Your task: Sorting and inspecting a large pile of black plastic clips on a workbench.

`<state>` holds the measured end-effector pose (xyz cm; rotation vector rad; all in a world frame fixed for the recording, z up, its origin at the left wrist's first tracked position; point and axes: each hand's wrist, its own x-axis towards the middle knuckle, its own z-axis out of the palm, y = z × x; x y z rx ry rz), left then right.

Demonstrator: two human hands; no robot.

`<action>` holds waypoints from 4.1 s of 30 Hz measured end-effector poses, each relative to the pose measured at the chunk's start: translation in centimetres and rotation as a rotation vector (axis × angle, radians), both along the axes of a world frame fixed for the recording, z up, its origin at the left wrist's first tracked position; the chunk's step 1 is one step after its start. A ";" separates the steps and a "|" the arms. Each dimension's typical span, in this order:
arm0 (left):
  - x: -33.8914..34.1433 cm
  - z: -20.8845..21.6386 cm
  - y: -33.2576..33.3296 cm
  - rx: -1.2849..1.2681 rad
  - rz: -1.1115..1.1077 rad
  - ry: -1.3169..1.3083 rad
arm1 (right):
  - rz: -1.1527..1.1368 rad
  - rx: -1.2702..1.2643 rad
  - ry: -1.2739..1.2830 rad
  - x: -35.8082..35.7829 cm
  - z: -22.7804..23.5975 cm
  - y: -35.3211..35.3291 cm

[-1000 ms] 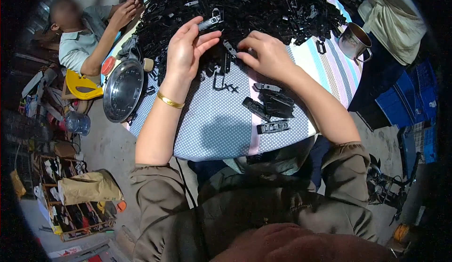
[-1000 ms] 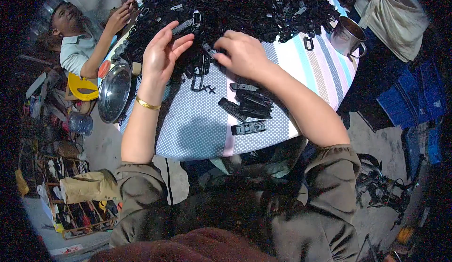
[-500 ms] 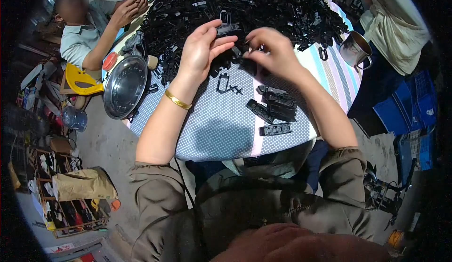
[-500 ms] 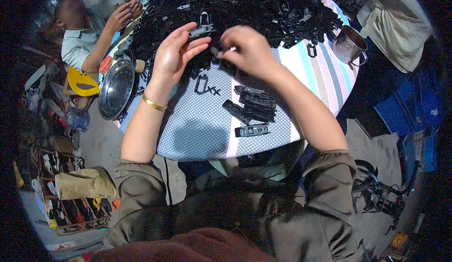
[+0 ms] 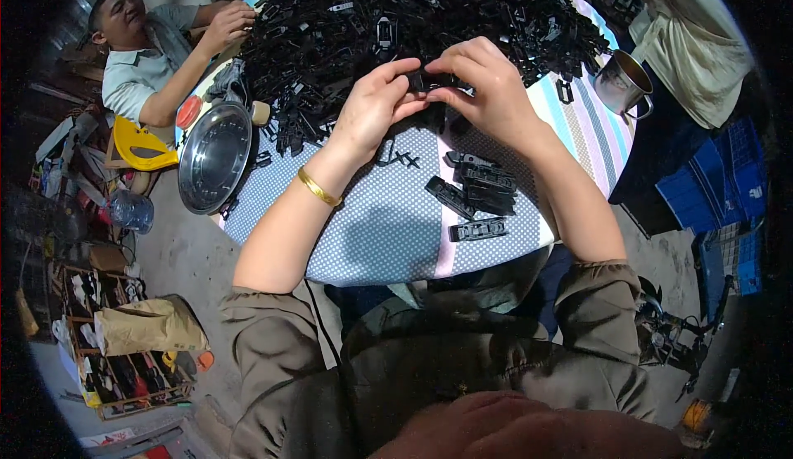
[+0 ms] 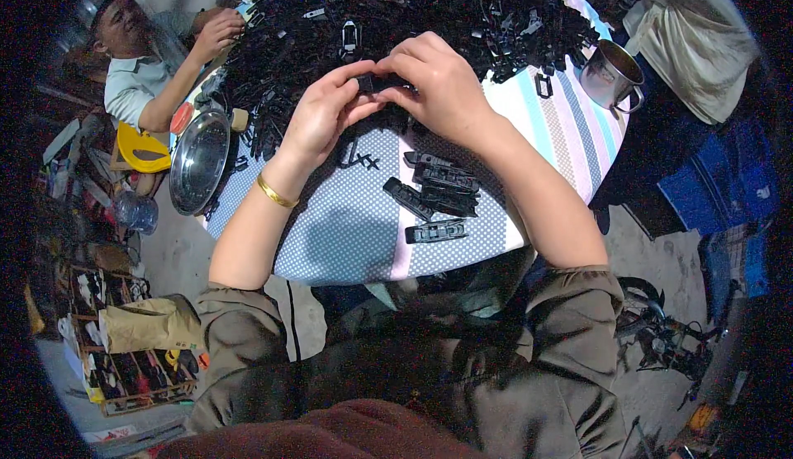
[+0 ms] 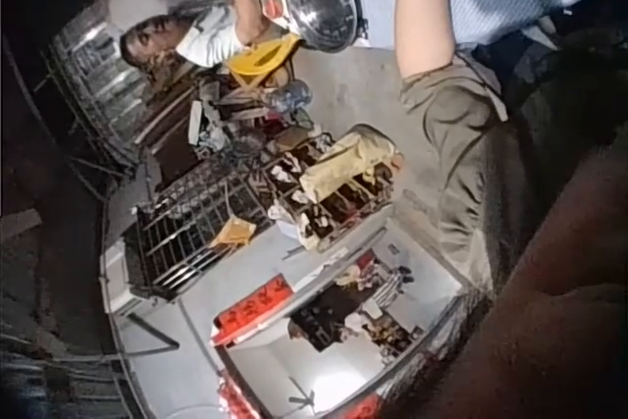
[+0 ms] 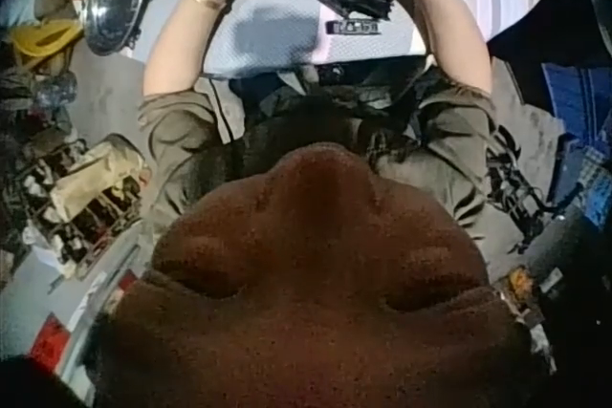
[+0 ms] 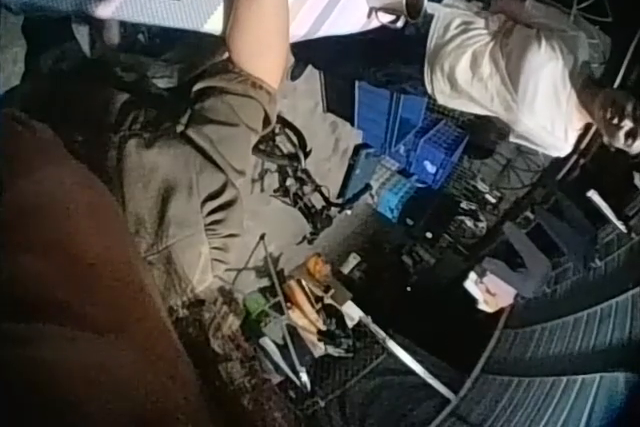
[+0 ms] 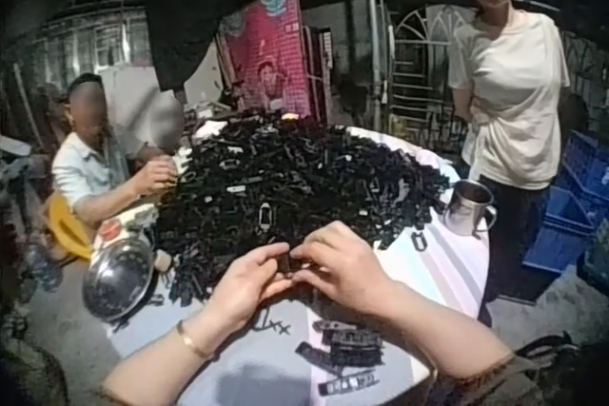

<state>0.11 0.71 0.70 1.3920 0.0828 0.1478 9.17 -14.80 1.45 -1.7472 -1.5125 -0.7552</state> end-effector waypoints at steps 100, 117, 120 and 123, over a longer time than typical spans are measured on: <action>-0.1 -1.7 -0.7 -0.180 -0.156 0.128 | -0.082 -0.021 -0.013 -0.2 -1.2 0.6; 0.2 -1.1 -0.5 -0.300 -0.084 0.048 | 0.102 -0.077 0.308 0.2 -0.4 -0.2; 0.3 -0.9 -0.2 -0.363 -0.024 0.071 | 0.101 -0.041 0.139 1.1 -0.5 -0.3; 0.1 -0.9 -0.3 -0.347 -0.010 0.081 | 0.107 -0.080 0.042 1.2 -0.3 -0.4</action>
